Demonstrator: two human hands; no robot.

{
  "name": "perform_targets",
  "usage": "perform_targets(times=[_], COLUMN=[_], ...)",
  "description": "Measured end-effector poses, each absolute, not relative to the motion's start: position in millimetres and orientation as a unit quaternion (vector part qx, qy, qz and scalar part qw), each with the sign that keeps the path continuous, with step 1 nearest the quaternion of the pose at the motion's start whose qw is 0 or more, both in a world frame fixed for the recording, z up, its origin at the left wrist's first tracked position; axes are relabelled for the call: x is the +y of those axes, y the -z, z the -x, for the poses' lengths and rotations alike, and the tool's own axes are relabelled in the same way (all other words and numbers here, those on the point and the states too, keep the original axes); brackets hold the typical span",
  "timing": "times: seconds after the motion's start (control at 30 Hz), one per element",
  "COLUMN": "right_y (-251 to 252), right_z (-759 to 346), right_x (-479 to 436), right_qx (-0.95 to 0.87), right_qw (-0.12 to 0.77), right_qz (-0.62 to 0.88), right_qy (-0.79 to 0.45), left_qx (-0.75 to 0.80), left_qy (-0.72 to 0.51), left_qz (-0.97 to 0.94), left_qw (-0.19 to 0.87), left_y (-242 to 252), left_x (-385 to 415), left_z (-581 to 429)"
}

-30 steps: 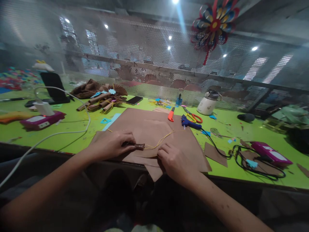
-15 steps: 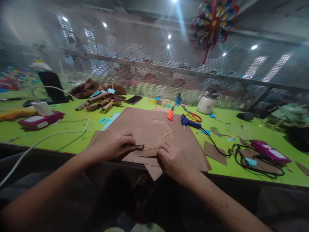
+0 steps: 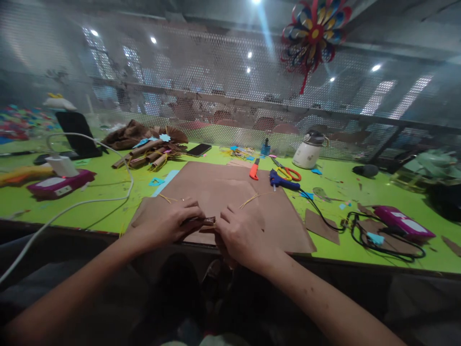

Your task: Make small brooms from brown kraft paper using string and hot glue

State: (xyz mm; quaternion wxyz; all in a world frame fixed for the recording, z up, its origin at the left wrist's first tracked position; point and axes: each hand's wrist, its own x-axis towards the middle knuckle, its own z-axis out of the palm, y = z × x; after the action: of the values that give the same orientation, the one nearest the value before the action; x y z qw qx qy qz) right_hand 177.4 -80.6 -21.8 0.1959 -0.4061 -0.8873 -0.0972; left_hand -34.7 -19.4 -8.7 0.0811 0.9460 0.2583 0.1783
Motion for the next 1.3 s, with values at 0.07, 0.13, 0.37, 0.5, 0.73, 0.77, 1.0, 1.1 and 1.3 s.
perform_targets(times=[0.07,0.13,0.37,0.5,0.73,0.77,1.0,1.1,1.3], right_y=[20,15,2,4,-2,-1,4,7,8], right_z=[-177,-176,-175,-176,-180,-181,-184,-185,-187], right_x=[-79,-77,-66,-56,-40,-39,-35,-35,-41], right_qx=[-0.879,-0.867,-0.811,-0.808,-0.841,-0.837,-0.833,-0.835,-0.832], right_qw=[0.208,0.212,0.192,0.181,0.157,0.153,0.147,0.153,0.170], right_qz=[0.423,0.448,0.552,0.551,0.505,0.507,0.503,0.501,0.504], right_qy=[0.074,0.050,-0.043,-0.105,-0.118,-0.137,-0.176,-0.170,-0.158], left_qx=[0.266,0.273,0.272,0.268,0.292,0.299,0.259,0.247,0.250], left_qy=[-0.182,-0.182,-0.173,-0.181,-0.170,-0.180,-0.185,-0.176,-0.188], left_qz=[-0.941,-0.937,-0.936,-0.934,-0.926,-0.921,-0.935,-0.943,-0.943], left_qw=[0.103,0.119,0.142,0.149,0.166,0.174,0.156,0.136,0.109], left_y=[8,6,2,6,2,2,7,3,1], left_x=[-20,-21,-19,-16,-16,-17,-20,-24,-24], left_z=[35,34,34,34,34,34,36,37,35])
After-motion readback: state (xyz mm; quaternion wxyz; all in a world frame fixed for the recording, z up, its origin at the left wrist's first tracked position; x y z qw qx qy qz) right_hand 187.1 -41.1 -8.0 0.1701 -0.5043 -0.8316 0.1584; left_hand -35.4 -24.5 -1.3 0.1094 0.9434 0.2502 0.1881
